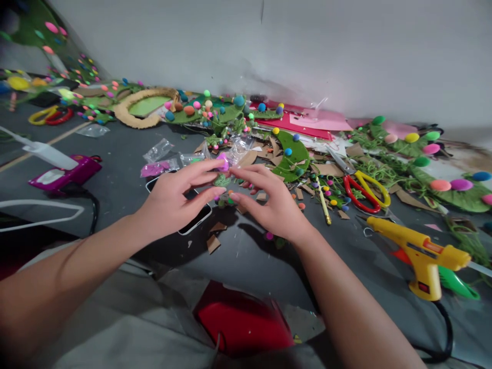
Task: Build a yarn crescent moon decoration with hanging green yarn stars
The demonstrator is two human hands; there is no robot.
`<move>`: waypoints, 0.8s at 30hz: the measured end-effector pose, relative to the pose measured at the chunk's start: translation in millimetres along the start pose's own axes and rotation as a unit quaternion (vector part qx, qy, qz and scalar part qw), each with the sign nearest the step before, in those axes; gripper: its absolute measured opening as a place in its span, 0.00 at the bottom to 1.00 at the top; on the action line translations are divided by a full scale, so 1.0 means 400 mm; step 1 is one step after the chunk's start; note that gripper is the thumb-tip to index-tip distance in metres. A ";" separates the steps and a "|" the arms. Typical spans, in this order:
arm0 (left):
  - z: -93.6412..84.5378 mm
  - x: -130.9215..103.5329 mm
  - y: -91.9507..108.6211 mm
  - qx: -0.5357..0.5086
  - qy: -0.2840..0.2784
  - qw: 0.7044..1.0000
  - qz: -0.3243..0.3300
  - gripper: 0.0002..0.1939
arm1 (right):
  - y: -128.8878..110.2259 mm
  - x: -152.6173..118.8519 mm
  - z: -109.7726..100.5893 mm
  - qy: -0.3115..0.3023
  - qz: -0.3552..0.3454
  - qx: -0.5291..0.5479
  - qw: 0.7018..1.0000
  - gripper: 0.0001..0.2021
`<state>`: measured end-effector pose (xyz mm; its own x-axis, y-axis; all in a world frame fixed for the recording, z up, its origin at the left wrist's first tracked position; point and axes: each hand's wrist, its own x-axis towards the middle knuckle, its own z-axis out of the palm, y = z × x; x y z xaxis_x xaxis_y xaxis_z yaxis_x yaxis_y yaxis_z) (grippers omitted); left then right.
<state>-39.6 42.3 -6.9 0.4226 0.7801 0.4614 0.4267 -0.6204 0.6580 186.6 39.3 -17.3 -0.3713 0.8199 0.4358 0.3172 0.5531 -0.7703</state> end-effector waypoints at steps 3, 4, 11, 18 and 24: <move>0.007 -0.007 0.001 -0.009 0.017 1.000 -0.007 0.24 | -0.015 -0.005 0.028 0.032 -0.001 0.021 0.999 0.20; 0.008 -0.009 0.002 -0.013 0.020 1.000 -0.008 0.24 | -0.019 -0.007 0.037 0.033 0.003 0.035 0.999 0.21; 0.007 -0.004 -0.004 -0.024 0.047 0.999 0.011 0.23 | -0.030 -0.019 0.058 0.025 0.042 0.132 0.990 0.22; -0.026 0.017 -0.020 -0.028 -0.018 0.999 0.028 0.39 | -0.045 -0.014 0.016 -0.073 0.145 0.283 0.945 0.15; -0.051 0.027 -0.016 -0.045 -0.076 0.996 0.033 0.46 | -0.037 -0.008 0.006 -0.117 0.167 0.320 0.925 0.12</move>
<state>-54.0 56.5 5.9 0.5661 0.7126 0.4144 0.3232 -0.6543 0.6837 181.0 28.0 -8.7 -0.5485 0.8333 0.0688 -0.1059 0.0124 -0.9943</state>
